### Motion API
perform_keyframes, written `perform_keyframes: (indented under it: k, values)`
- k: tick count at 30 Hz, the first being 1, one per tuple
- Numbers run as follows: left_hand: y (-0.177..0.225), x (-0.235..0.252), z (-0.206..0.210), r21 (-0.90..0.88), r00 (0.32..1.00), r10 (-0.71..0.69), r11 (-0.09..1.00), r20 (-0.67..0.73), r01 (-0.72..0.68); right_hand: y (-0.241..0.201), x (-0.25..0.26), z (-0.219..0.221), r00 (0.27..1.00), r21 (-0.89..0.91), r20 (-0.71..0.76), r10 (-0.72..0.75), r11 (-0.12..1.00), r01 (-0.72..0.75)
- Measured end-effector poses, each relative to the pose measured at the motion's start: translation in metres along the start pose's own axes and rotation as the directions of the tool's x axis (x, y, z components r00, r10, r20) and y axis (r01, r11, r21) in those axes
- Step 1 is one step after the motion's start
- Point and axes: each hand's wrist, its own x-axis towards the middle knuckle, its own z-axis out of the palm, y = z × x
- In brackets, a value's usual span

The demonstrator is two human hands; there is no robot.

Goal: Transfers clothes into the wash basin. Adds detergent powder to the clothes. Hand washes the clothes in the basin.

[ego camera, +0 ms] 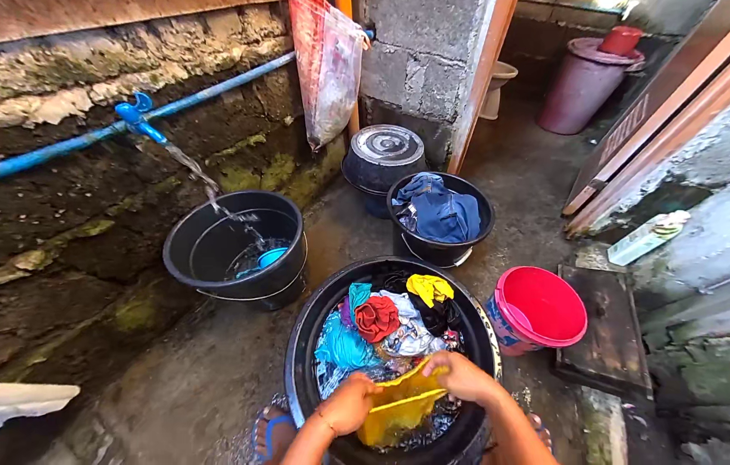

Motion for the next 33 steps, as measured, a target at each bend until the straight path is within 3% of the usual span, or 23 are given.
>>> perform_keyframes:
  k: [3,5,7,10,13,16,19,21,23,24,25,27,28,29,30,33]
  values:
    - [0.034,-0.019,0.003,-0.172,0.956,0.18,0.96,-0.231,-0.222,-0.077,-0.035,0.004,0.982,0.008,0.013,-0.19,0.982,0.19]
    - [0.035,0.003,0.025,-0.224,0.943,0.208,0.937,-0.26,-0.268,-0.1,-0.04,0.012,0.975,-0.108,-0.009,-0.222,0.97,0.22]
    - [0.016,0.041,0.054,-0.188,0.976,0.074,0.975,-0.207,-0.114,-0.098,-0.03,0.019,0.98,-0.17,-0.032,-0.198,0.967,0.19]
    - [-0.032,0.092,0.103,-0.04,0.988,-0.155,0.987,-0.015,0.155,-0.059,-0.003,0.035,0.99,-0.165,-0.053,-0.127,0.979,0.117]
    - [-0.035,0.104,0.106,0.064,0.983,-0.167,0.985,0.07,0.162,-0.012,0.008,0.042,0.99,-0.049,-0.092,-0.111,0.993,0.107]
    - [0.02,0.077,0.044,-0.107,0.99,0.004,0.994,-0.138,-0.019,0.004,0.005,0.033,0.956,0.234,-0.181,-0.232,0.934,0.271]
    - [0.085,0.016,-0.022,-0.222,0.915,0.191,0.934,-0.356,-0.281,-0.001,0.015,0.049,0.92,0.432,-0.257,-0.297,0.816,0.384]
    - [0.102,-0.018,-0.05,-0.325,0.838,0.277,0.828,-0.469,-0.456,0.002,0.028,0.06,0.932,0.41,-0.286,-0.221,0.851,0.327]
    - [0.095,-0.039,-0.067,-0.49,0.77,0.273,0.64,-0.576,-0.593,0.018,0.045,0.06,0.912,0.403,-0.375,-0.168,0.856,0.324]
    - [0.085,-0.044,-0.07,-0.585,0.766,0.223,0.529,-0.603,-0.615,0.023,0.048,0.058,0.904,0.504,-0.412,-0.116,0.797,0.332]
    - [0.069,-0.043,-0.068,-0.677,0.787,0.161,0.428,-0.595,-0.599,0.025,0.048,0.056,0.906,0.665,-0.419,-0.054,0.661,0.347]
    - [0.031,-0.022,-0.051,-0.84,0.892,0.042,0.319,-0.451,-0.44,0.022,0.046,0.057,0.928,0.898,-0.371,-0.029,0.244,0.366]
    - [0.015,-0.005,-0.036,-0.891,0.939,-0.016,0.322,-0.344,-0.321,0.014,0.043,0.06,0.925,0.917,-0.376,-0.045,0.122,0.379]
    - [0.006,0.013,-0.02,-0.925,0.967,-0.086,0.322,-0.239,-0.2,0.001,0.04,0.065,0.906,0.897,-0.419,-0.062,0.131,0.423]
    - [0.001,0.033,-0.001,-0.948,0.973,-0.16,0.297,-0.165,-0.112,-0.015,0.036,0.075,0.87,0.837,-0.486,-0.081,0.242,0.49]
    - [0.032,0.06,0.044,-0.988,0.891,-0.429,0.104,-0.148,-0.115,-0.054,0.03,0.118,0.711,0.504,-0.684,-0.164,0.598,0.623]
